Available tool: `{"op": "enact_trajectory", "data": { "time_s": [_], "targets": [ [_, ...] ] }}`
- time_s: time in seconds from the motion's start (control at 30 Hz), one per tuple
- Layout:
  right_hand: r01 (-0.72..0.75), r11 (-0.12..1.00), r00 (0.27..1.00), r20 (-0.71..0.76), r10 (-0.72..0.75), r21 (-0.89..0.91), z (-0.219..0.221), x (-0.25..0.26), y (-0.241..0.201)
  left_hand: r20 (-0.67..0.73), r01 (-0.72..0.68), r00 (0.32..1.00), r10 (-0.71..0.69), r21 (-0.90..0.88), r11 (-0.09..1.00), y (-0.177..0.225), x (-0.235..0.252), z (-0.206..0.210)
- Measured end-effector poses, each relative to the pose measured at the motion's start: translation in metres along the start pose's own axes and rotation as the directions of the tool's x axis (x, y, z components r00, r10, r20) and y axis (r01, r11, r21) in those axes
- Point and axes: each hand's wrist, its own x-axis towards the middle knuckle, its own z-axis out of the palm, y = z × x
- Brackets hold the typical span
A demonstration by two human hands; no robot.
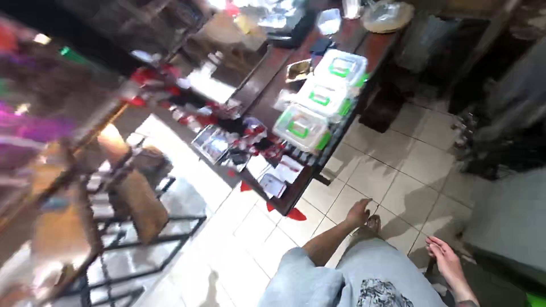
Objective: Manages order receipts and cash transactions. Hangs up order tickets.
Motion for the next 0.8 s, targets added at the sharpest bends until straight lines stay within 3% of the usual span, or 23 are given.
{"op": "enact_trajectory", "data": {
  "time_s": [0.07,0.1,0.2,0.3,0.43,0.6,0.7,0.8],
  "targets": [
    [0.049,0.991,0.996,0.086,-0.038,-0.128,0.007,0.042,-0.036,-0.264,0.048,0.962,-0.074,-0.105,0.993,-0.028,-0.011,-0.045],
    [0.075,0.98,0.99,0.133,-0.051,-0.185,0.011,0.061,-0.054,-0.396,0.063,0.91,-0.119,-0.153,0.986,-0.039,-0.018,-0.063],
    [0.131,0.947,0.965,0.256,-0.054,-0.294,0.024,0.113,-0.1,-0.687,0.11,0.672,-0.275,-0.275,0.955,-0.065,-0.035,-0.096],
    [0.138,0.937,0.938,0.347,-0.02,-0.321,0.042,0.161,-0.13,-0.792,0.185,0.469,-0.391,-0.345,0.92,-0.079,-0.037,-0.107],
    [0.154,0.909,0.869,0.492,0.063,-0.388,0.083,0.218,-0.157,-0.775,0.419,0.32,-0.545,-0.4,0.815,-0.083,-0.018,-0.155],
    [0.394,0.786,0.649,0.75,0.13,-0.477,0.126,0.272,-0.194,-0.524,0.676,0.193,-0.829,-0.541,0.5,-0.082,0.018,-0.247],
    [0.513,0.75,0.503,0.854,0.132,-0.418,0.14,0.293,-0.219,-0.426,0.8,0.127,-0.896,-0.49,0.346,-0.087,0.042,-0.265],
    [0.558,0.724,0.424,0.889,0.172,-0.406,0.156,0.306,-0.236,-0.336,0.845,0.088,-0.938,-0.473,0.249,-0.084,0.051,-0.264]
  ]
}}
